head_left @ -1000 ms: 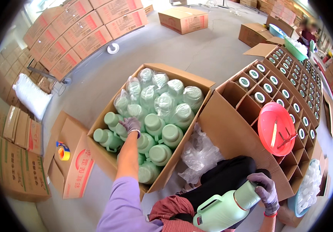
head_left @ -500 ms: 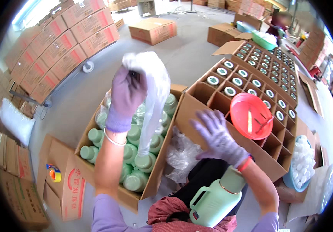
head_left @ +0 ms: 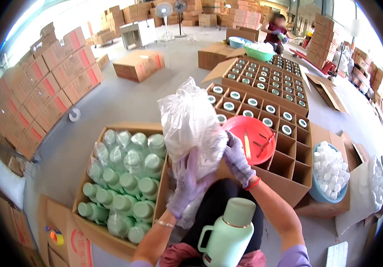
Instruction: The person assembles light green thermos bottles by inserting a metal liner, screwing on the lid, and wiping the exterior with a small brush. The person then places each completed bottle into a plastic bag and arranges it in a cardboard box.
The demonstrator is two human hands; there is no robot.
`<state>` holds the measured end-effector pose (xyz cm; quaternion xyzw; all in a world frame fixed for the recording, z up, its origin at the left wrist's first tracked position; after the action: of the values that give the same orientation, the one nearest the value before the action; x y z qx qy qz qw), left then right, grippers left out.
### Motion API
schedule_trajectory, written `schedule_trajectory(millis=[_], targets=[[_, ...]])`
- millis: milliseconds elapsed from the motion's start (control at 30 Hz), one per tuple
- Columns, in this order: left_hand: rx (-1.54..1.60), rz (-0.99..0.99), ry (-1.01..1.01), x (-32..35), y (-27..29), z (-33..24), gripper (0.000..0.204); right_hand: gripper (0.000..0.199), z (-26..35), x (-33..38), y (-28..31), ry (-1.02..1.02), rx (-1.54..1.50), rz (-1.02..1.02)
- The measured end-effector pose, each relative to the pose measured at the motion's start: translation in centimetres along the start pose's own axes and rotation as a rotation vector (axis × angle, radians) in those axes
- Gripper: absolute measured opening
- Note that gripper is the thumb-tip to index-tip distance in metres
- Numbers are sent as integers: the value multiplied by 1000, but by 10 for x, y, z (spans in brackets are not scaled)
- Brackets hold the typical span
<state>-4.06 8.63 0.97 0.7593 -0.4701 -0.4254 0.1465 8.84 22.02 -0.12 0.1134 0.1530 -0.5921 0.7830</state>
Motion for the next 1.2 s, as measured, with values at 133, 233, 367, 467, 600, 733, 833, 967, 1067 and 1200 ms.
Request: schedule_trajectory(millis=[133,233,367,467,600,733,833,967,1067,1200], targets=[[1434,157,733,27,-75,50,44,34,20,38,42,381,895,-18],[1872,214,753,57,-84,73,41,39,26,77,95,377,1195,-88],[254,365,-23,101,-58,57,39,39,15,176,142,152,993,-179],[664,649,262,117,-50,11,46,31,30,235,123,120,1001,-257],[501,410,13,145,0,-22,50,29,81,287,92,318,1046,-250],[644,505,571,233,-2,31,35,25,60,337,76,144,1122,20],[298,693,34,287,33,30,36,25,53,408,59,148,1073,349],[582,1028,98,254,45,14,32,25,67,413,52,154,947,564],[813,803,565,180,29,21,46,25,57,417,56,127,942,662],[-3,965,189,172,-24,-8,56,25,59,420,56,245,899,712]])
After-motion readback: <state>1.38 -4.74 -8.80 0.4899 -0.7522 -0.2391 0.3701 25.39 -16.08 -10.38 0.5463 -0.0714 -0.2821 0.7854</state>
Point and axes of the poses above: each hand's wrist, its own x-axis away from the middle knuckle, its own y-axis out of the back of the hand, z = x × y, the point moved 8 cm from there along -x, towards the middle knuckle, and after that the axes turned 8 degrees about y, right-handed, at the moved point
